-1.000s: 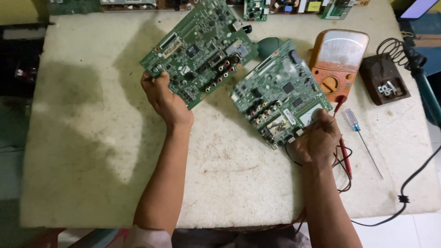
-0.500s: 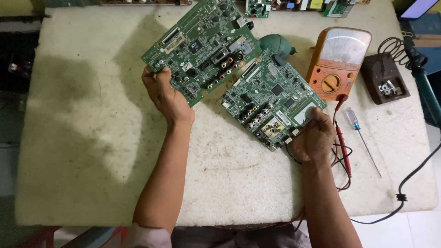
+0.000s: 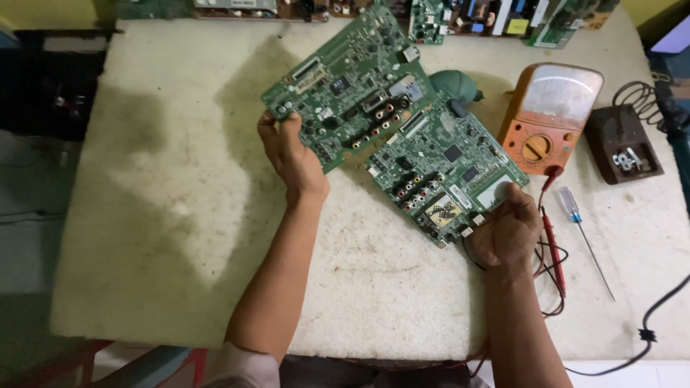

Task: Soldering electronic components on a circuit board and testing connections with a multimeter.

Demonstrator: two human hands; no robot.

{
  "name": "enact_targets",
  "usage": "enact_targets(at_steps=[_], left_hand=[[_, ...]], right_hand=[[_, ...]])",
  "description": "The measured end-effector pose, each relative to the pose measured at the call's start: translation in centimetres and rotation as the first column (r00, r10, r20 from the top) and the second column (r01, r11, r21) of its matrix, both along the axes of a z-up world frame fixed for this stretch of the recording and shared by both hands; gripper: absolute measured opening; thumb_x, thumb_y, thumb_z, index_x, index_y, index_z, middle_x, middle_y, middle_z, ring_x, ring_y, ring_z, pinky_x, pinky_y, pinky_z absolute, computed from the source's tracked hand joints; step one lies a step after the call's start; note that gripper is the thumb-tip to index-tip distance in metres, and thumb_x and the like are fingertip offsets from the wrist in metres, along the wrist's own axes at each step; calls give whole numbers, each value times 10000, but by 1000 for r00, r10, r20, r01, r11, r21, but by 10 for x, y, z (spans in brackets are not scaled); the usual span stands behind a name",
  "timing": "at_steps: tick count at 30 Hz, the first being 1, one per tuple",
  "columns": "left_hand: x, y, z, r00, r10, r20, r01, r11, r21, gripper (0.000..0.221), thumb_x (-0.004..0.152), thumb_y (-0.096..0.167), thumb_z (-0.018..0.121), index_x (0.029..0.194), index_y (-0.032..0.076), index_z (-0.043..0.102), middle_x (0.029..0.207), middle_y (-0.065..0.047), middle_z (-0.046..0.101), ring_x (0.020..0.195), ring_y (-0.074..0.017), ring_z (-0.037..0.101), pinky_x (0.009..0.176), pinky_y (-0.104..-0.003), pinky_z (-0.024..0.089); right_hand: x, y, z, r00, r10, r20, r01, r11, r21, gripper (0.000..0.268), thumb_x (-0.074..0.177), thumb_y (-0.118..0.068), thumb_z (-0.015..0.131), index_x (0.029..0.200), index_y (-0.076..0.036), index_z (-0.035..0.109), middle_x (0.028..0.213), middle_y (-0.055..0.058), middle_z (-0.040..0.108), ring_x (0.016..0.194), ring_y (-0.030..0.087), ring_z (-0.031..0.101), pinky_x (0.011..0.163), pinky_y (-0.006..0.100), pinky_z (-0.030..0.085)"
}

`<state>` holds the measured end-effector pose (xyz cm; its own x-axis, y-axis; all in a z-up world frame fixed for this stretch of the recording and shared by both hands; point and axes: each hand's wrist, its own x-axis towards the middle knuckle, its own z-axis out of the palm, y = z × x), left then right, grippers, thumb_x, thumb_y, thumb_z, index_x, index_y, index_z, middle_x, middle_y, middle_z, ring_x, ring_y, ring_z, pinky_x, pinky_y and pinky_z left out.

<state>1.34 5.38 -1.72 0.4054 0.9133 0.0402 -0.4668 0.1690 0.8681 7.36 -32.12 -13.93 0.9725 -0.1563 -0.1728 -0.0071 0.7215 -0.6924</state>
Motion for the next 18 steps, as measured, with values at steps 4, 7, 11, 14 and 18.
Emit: enact_targets(at_steps=[4,7,11,14,18], left_hand=[[-5,-7,20,995,-36,-95,45,994,95,297,954,324,661,1159,167,516,1068,-66,425,1052,-210,407,1026,-490,374],[-4,-5,13,995,-53,-84,61,993,97,285,974,310,637,1164,160,488,1075,-73,404,1055,-225,380,1024,-516,349],[-7,-6,17,995,-65,-76,73,991,112,263,987,318,634,1144,175,480,1075,-49,401,1061,-205,362,1030,-512,331],[-7,-6,19,996,-63,-55,68,993,101,284,973,315,647,1147,172,474,1080,-24,367,1085,-193,346,1054,-503,309],[-5,1,0,995,-79,-53,85,988,126,289,987,328,629,1175,177,469,1095,-51,372,1083,-205,347,1060,-503,294]], right_hand=[[14,-17,-28,1000,16,-9,-17,1000,-10,237,943,-194,553,814,-62,701,902,180,775,763,288,786,782,429,680],[8,-4,-28,992,-113,62,121,980,-155,258,1016,-56,407,979,-39,662,886,178,770,786,243,792,777,333,671],[-23,69,78,1000,26,-11,-25,998,50,217,925,-177,584,784,-54,694,894,198,775,760,304,781,781,443,676],[6,-4,-2,999,46,-11,-46,999,2,208,926,-203,600,794,-70,690,909,171,780,782,276,793,782,427,680],[-20,40,62,996,72,-48,-72,997,21,206,900,-219,603,808,-62,699,853,153,775,748,269,784,762,434,676]])
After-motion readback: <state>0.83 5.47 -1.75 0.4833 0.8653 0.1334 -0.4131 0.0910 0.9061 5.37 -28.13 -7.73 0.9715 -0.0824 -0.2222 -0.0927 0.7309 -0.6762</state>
